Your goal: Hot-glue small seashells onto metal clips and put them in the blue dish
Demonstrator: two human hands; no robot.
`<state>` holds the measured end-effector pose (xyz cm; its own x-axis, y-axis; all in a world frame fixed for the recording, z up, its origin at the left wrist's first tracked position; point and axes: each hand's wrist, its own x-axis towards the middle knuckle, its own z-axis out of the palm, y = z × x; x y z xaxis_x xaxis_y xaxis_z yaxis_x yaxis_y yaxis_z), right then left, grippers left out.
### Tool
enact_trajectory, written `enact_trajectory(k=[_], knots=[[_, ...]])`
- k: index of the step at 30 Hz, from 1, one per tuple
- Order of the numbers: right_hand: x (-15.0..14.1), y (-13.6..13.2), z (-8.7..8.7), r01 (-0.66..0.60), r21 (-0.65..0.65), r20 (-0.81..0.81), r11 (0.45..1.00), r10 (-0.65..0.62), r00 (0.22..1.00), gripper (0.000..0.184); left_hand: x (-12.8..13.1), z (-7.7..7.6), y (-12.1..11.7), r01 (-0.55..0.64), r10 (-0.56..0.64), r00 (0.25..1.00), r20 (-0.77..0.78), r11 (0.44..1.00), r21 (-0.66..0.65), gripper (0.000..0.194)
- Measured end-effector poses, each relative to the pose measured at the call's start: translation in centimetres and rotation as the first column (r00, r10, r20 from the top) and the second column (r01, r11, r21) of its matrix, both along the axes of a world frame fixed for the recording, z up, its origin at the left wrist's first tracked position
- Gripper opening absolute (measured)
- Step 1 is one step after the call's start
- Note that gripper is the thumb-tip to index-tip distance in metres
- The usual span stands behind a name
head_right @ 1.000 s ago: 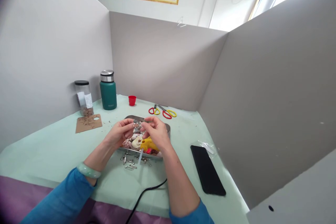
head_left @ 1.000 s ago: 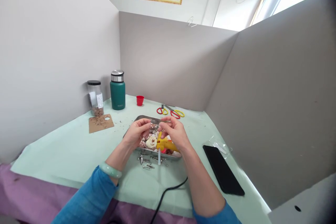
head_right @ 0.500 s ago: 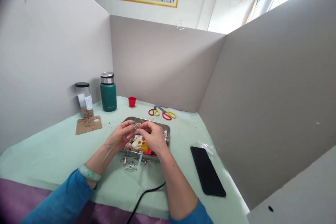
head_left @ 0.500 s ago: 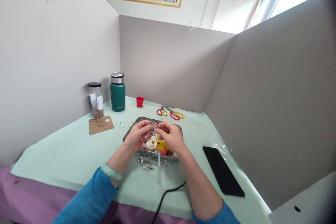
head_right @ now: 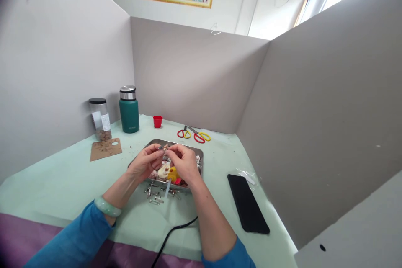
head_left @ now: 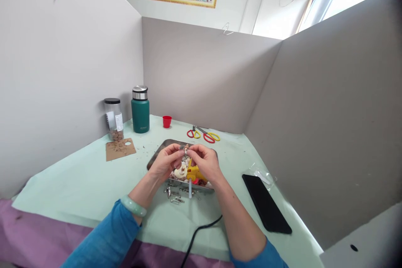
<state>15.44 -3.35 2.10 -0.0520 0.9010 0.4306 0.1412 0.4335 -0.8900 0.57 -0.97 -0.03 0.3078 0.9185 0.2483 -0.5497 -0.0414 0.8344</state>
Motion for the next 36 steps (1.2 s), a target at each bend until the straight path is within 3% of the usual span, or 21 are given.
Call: enact_trajectory(k=[10,19,36], knots=[[0.04,0.01,-0.18,0.078,0.137,0.117,0.988,-0.094,0.989,0.014,0.12,0.05,0.01,-0.056,0.056,0.998,-0.009,0.998,0.010,0.021],[0.10,0.30,-0.44,0.037,0.040,0.018,0.999,-0.037,0.999,0.015,0.21,0.03,0.11,-0.144,0.149,0.987,-0.064,0.987,0.066,0.023],[0.14,0.55,-0.52,0.067,0.045,0.040,0.997,-0.069,0.997,0.014,0.30,-0.15,0.35,-0.195,0.207,0.972,-0.111,0.974,0.113,0.022]])
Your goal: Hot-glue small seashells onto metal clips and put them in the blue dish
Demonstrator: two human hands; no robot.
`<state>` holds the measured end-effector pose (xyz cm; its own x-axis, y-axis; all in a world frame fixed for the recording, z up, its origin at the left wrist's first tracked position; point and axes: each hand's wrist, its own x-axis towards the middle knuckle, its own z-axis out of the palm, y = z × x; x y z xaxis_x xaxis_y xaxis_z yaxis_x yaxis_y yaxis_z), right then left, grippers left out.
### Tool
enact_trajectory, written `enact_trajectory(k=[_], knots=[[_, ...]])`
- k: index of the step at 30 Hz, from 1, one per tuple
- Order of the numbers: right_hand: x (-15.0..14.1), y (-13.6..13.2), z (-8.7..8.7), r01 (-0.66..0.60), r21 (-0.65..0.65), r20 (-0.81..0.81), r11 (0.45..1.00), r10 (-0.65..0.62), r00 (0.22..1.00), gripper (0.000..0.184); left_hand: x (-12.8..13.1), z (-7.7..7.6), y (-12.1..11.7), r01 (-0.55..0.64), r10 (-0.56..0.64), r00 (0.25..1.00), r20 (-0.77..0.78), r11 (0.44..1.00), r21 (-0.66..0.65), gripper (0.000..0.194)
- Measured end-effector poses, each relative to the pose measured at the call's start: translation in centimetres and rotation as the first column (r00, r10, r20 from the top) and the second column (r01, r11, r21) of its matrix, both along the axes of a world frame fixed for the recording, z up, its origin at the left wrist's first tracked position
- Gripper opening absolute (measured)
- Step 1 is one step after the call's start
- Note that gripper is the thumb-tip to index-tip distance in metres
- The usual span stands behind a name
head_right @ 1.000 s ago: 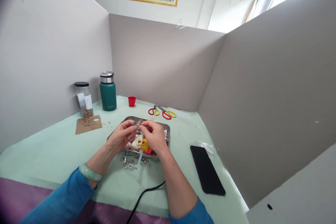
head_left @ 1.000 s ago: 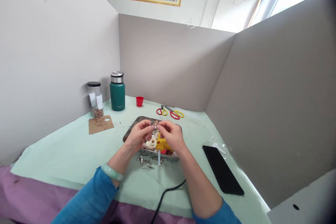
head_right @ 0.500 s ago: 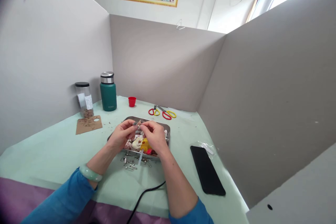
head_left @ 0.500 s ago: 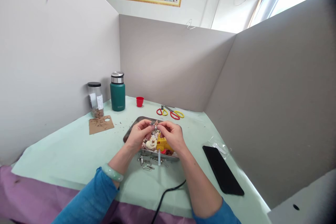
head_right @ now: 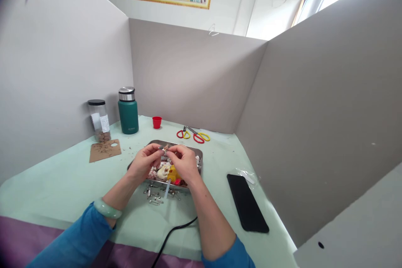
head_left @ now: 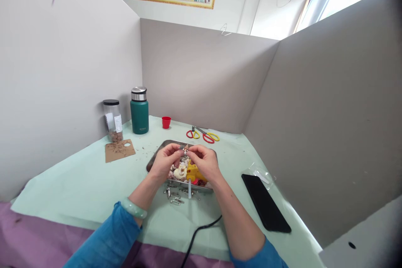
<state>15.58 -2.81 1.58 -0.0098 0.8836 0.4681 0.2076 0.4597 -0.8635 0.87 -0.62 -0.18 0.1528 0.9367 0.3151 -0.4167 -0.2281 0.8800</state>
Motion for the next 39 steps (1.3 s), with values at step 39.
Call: enact_trajectory(k=[39], knots=[[0.19,0.43,-0.34,-0.028,-0.042,0.008,0.999,0.028,1.000,0.014,0.14,-0.30,0.32,-0.027,0.028,0.999,-0.040,0.999,0.038,0.019]])
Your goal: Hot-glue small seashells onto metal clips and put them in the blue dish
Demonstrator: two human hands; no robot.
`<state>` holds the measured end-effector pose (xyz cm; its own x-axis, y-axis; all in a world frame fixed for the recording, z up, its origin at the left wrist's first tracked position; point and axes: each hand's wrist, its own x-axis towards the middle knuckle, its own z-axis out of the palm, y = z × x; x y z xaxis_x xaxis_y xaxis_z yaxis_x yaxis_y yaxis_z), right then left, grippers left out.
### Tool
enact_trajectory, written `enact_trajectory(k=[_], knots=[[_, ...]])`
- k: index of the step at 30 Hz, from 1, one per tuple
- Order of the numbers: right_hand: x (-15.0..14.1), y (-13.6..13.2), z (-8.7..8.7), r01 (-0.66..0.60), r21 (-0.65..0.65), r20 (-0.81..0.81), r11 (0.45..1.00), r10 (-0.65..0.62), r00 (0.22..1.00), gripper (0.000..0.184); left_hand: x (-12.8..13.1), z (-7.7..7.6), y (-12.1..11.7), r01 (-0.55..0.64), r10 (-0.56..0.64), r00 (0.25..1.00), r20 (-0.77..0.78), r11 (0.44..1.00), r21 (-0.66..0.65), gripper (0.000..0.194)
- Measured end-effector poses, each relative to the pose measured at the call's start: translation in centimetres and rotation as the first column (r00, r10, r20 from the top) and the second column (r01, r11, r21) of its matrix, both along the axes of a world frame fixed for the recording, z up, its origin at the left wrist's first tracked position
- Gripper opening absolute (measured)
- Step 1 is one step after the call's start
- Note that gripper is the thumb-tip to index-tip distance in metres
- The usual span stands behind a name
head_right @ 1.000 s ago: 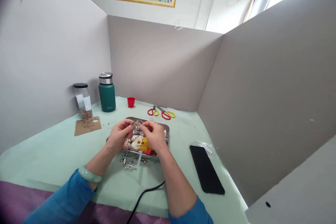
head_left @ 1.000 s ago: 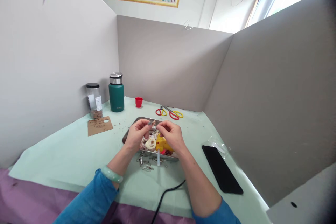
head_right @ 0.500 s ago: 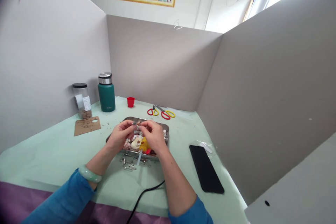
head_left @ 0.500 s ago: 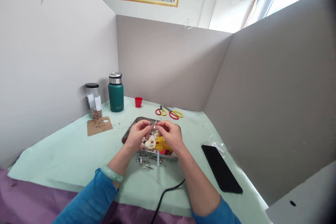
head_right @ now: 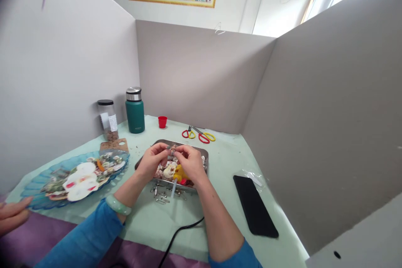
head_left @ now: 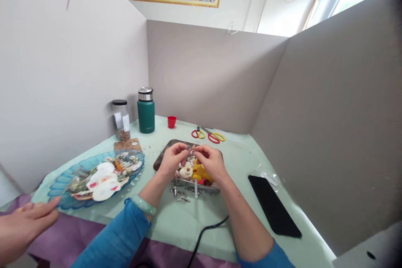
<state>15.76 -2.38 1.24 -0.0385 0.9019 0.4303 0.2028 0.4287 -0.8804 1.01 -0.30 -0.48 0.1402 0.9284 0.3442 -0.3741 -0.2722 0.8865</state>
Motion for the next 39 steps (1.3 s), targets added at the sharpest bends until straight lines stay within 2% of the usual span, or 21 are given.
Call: enact_trajectory(k=[9,21,29,39], knots=[[0.06,-0.23,0.19,-0.003,-0.003,-0.041,1.000,0.003,0.999,0.017,0.06,-0.17,0.28,0.006,-0.006,1.000,-0.009,1.000,0.009,0.020],[0.09,-0.01,0.46,-0.029,-0.049,-0.144,0.998,0.021,0.989,0.014,0.08,0.11,0.04,-0.067,0.067,0.996,-0.054,0.998,0.015,0.020],[0.38,0.47,-0.27,0.044,0.090,-0.026,0.995,-0.042,0.999,0.013,0.18,0.22,-0.04,-0.038,0.038,0.997,-0.064,0.999,0.007,0.024],[0.54,-0.02,0.02,0.115,0.325,0.156,0.939,-0.174,0.972,0.014,-0.33,0.08,0.07,0.058,-0.058,0.998,-0.008,0.998,-0.010,0.025]])
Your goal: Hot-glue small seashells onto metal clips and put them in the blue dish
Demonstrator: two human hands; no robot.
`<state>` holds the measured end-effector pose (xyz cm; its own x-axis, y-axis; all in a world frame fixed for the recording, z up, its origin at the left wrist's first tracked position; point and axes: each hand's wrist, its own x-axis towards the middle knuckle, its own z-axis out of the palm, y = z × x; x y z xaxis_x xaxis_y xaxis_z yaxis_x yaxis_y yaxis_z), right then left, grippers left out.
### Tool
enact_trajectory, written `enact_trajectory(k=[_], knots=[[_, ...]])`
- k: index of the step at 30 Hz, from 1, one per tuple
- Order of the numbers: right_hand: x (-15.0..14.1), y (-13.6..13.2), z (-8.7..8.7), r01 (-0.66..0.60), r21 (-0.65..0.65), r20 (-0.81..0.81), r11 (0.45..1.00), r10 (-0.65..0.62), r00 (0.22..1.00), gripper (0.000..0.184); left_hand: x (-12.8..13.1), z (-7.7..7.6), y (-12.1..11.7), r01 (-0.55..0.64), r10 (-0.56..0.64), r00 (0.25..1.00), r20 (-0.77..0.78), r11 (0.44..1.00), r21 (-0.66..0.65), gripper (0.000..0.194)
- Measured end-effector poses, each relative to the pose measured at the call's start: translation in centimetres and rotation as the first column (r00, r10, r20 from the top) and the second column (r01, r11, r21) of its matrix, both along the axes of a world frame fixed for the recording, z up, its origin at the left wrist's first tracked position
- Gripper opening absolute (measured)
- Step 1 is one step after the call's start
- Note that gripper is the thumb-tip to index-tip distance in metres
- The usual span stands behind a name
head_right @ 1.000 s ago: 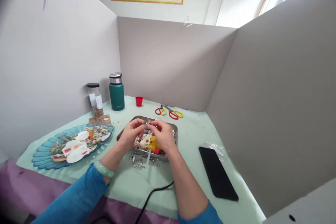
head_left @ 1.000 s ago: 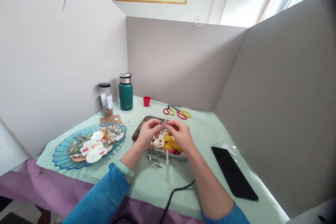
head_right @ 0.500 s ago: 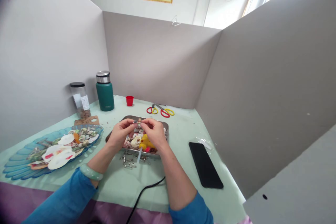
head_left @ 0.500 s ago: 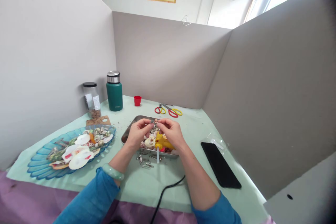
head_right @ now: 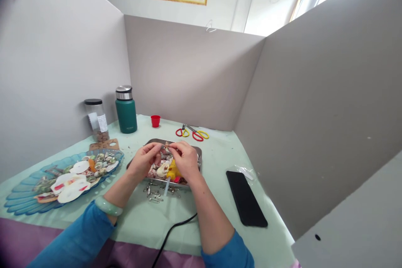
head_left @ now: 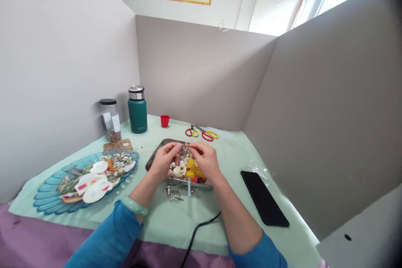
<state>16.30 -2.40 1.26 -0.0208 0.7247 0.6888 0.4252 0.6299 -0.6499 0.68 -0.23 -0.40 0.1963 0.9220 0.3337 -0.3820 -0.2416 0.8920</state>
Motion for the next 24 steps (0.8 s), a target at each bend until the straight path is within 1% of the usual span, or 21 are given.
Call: enact_trajectory(k=[3,9,14,18,21,24], knots=[[0.01,-0.04,-0.03,0.012,0.007,0.016,1.000,-0.013,1.000,0.014,-0.03,0.17,-0.09,0.035,-0.034,0.999,0.024,0.999,-0.038,0.025],[0.02,-0.32,0.24,-0.032,0.008,-0.005,0.999,0.032,0.999,0.018,-0.01,0.56,-0.40,0.089,-0.086,0.995,0.050,0.994,-0.058,0.027],[-0.19,-0.77,0.69,-0.042,0.017,-0.019,0.999,0.042,0.999,0.019,-0.07,0.69,-0.62,0.094,-0.090,0.993,0.071,0.994,-0.052,0.026],[-0.40,-0.84,0.71,-0.061,0.035,-0.005,0.998,0.061,0.998,0.018,0.06,0.56,-0.63,0.084,-0.084,0.996,0.016,0.996,0.002,0.025],[-0.37,-0.79,0.59,-0.051,0.058,0.013,0.997,0.051,0.999,0.018,0.19,0.55,-0.69,0.099,-0.098,0.995,-0.028,0.994,0.040,0.029],[-0.27,-0.82,0.54,-0.040,0.087,0.055,0.995,0.035,0.998,0.020,0.24,0.60,-0.74,0.089,-0.087,0.995,-0.046,0.995,0.037,0.030]])
